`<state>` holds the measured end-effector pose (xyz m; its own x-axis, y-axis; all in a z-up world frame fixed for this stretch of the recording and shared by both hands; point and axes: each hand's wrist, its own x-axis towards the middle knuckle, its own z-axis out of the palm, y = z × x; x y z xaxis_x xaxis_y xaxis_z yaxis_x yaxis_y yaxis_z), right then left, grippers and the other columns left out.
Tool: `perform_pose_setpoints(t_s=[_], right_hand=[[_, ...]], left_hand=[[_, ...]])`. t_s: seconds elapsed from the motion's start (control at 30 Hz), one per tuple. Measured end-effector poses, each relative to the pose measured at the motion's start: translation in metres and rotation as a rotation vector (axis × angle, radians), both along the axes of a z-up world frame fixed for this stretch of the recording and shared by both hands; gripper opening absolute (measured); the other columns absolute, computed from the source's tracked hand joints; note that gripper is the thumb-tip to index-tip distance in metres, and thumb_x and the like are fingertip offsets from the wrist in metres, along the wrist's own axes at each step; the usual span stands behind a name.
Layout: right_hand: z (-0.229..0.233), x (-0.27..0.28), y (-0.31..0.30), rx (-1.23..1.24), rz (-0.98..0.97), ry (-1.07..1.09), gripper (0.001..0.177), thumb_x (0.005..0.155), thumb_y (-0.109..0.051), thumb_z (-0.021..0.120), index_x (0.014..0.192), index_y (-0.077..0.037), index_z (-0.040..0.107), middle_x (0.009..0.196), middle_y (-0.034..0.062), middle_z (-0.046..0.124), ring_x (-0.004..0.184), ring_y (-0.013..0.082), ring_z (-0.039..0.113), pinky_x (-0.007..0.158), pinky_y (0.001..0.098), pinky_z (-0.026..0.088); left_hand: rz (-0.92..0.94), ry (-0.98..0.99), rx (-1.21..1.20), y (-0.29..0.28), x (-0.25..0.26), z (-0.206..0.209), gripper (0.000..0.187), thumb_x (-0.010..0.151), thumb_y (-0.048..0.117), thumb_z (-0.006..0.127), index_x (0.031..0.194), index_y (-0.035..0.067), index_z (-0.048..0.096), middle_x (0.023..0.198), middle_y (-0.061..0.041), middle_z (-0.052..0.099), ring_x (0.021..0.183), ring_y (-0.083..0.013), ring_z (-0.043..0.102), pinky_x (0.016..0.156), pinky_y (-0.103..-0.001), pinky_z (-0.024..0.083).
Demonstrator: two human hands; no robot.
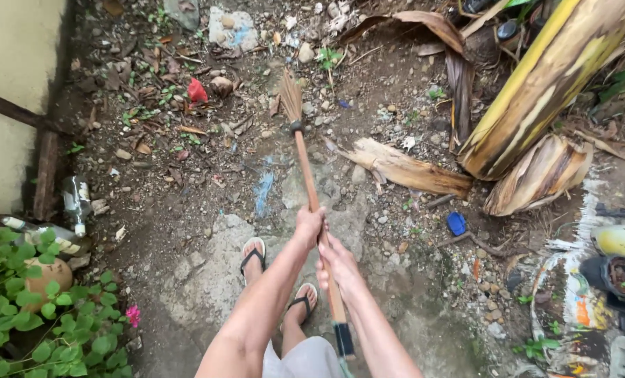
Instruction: Sweeping dirt and organic debris from a concrete and dirt ground surface using a broom and dustpan.
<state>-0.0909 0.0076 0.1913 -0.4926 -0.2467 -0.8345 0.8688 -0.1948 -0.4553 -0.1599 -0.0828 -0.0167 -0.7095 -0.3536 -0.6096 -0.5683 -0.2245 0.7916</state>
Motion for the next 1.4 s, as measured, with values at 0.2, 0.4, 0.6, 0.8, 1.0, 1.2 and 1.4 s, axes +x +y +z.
perform_pose_setpoints(t_s=[0.2,0.4,0.6,0.8,1.0,1.2,1.4], right_hand=[[-0.037,-0.023,-0.064,0.004,0.003,-0.107,0.047,0.099,-0.022,0.060,0.146,-0.025,0.053,0.065,0.0002,0.049,0.042,0.0096,0.044,0.035,0.0255,0.037],[0.001,-0.010,-0.095,0.052,0.172,-0.064,0.052,0.099,-0.021,0.059,0.150,-0.027,0.052,0.064,0.0025,0.050,0.040,0.0116,0.045,0.034,0.0286,0.039],[0.024,-0.006,-0.096,0.096,0.171,-0.028,0.058,0.097,-0.022,0.060,0.154,-0.029,0.050,0.063,0.0032,0.051,0.038,0.0115,0.045,0.031,0.0286,0.037],[-0.019,-0.027,-0.142,0.131,0.078,-0.058,0.055,0.098,-0.024,0.059,0.152,-0.029,0.050,0.063,0.0034,0.050,0.038,0.0122,0.044,0.032,0.0287,0.037],[-0.025,-0.029,-0.172,0.088,0.148,-0.168,0.053,0.099,-0.022,0.061,0.151,-0.027,0.052,0.064,0.0029,0.051,0.039,0.0113,0.044,0.033,0.0277,0.035],[-0.028,0.000,-0.165,0.067,0.245,-0.069,0.057,0.099,-0.023,0.063,0.154,-0.028,0.050,0.065,0.0038,0.054,0.040,0.0116,0.046,0.033,0.0279,0.035],[-0.028,-0.031,-0.187,0.069,0.116,-0.017,0.057,0.100,-0.020,0.059,0.155,-0.028,0.046,0.063,0.0044,0.052,0.039,0.0132,0.045,0.033,0.0288,0.037]], left_hand=[[0.147,-0.155,0.179,-0.066,-0.002,-0.033,0.012,0.092,0.008,0.068,0.099,0.000,0.063,0.062,-0.002,0.057,0.047,-0.0147,0.053,0.042,-0.033,0.045],[0.168,-0.197,-0.042,-0.109,0.027,0.026,0.015,0.095,0.014,0.065,0.098,0.000,0.060,0.060,-0.005,0.059,0.047,-0.0166,0.058,0.043,-0.034,0.048],[0.243,-0.145,0.037,-0.100,0.021,0.066,0.014,0.098,0.017,0.060,0.101,0.005,0.054,0.062,-0.005,0.055,0.048,-0.0158,0.055,0.042,-0.033,0.047],[0.194,-0.132,0.141,-0.135,-0.005,0.008,0.012,0.095,0.014,0.065,0.100,0.004,0.061,0.065,-0.002,0.057,0.049,-0.0129,0.055,0.042,-0.031,0.048],[0.239,-0.296,-0.021,-0.180,0.014,-0.003,0.019,0.092,0.016,0.070,0.095,-0.001,0.063,0.063,-0.006,0.060,0.050,-0.0189,0.058,0.042,-0.035,0.046],[0.200,-0.241,-0.184,-0.187,0.032,0.051,0.023,0.095,0.023,0.064,0.105,0.003,0.057,0.064,-0.009,0.062,0.053,-0.0218,0.063,0.048,-0.038,0.048],[0.094,-0.192,-0.153,-0.191,-0.013,0.036,0.027,0.093,0.026,0.067,0.111,0.007,0.060,0.067,-0.008,0.065,0.055,-0.0202,0.065,0.050,-0.036,0.051]])
